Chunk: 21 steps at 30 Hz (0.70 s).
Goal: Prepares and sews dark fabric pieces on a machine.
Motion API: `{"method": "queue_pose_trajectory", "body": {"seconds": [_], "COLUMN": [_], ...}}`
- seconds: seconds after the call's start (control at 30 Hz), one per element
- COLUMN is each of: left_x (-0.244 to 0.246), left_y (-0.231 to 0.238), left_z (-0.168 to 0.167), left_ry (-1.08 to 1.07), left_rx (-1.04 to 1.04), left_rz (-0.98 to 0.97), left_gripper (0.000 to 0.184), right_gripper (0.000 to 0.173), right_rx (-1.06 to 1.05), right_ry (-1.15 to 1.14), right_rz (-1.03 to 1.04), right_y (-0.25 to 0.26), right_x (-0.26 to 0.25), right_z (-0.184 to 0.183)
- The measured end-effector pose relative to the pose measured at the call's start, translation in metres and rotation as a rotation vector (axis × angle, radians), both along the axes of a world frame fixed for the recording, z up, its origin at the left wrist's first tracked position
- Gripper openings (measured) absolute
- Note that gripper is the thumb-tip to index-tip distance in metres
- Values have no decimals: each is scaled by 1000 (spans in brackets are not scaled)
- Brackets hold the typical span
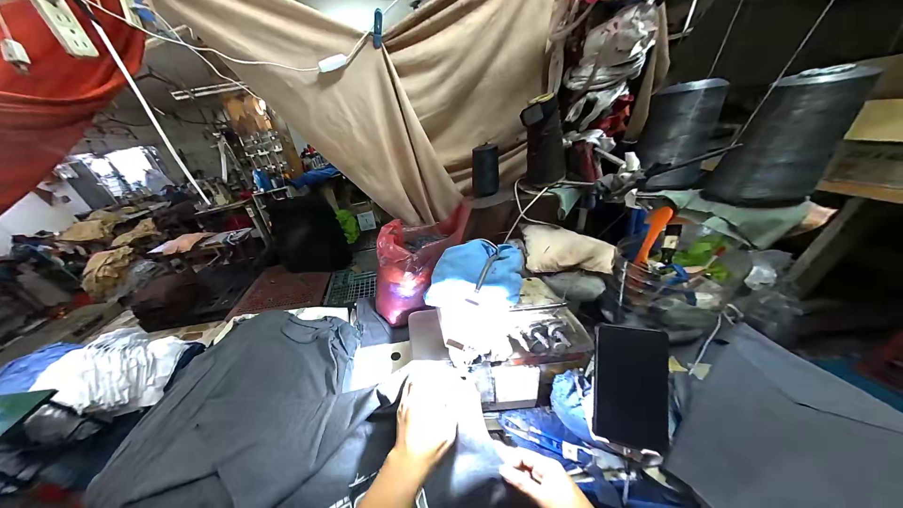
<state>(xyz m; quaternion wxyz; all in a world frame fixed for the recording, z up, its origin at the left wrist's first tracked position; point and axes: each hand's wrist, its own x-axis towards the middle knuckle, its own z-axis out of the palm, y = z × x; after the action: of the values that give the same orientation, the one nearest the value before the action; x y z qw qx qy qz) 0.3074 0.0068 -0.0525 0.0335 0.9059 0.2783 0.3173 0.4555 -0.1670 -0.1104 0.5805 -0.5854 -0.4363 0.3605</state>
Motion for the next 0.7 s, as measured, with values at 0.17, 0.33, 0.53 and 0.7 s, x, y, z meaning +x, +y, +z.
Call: {"method": "queue_pose_trajectory", "body": {"seconds": [0.17,0.33,0.53,0.7], "left_x": [6,15,25,23], "left_y": [12,29,33,30], "left_z": [20,26,30,31], "left_ry": [188,186,197,231], "left_rx": [-239,-279,-261,-198], "left_rz": [35,24,11,72], "left_gripper": [46,47,45,44], "right_gripper": [11,13,14,19], "right_rx": [-21,32,28,17], "right_ry": [-73,-80,-62,-255], "right_rz": [-37,-93,-138,-168], "right_y": [12,28,34,12], "right_x": [-8,-5,-3,-4], "right_z": [7,7,11,12]}}
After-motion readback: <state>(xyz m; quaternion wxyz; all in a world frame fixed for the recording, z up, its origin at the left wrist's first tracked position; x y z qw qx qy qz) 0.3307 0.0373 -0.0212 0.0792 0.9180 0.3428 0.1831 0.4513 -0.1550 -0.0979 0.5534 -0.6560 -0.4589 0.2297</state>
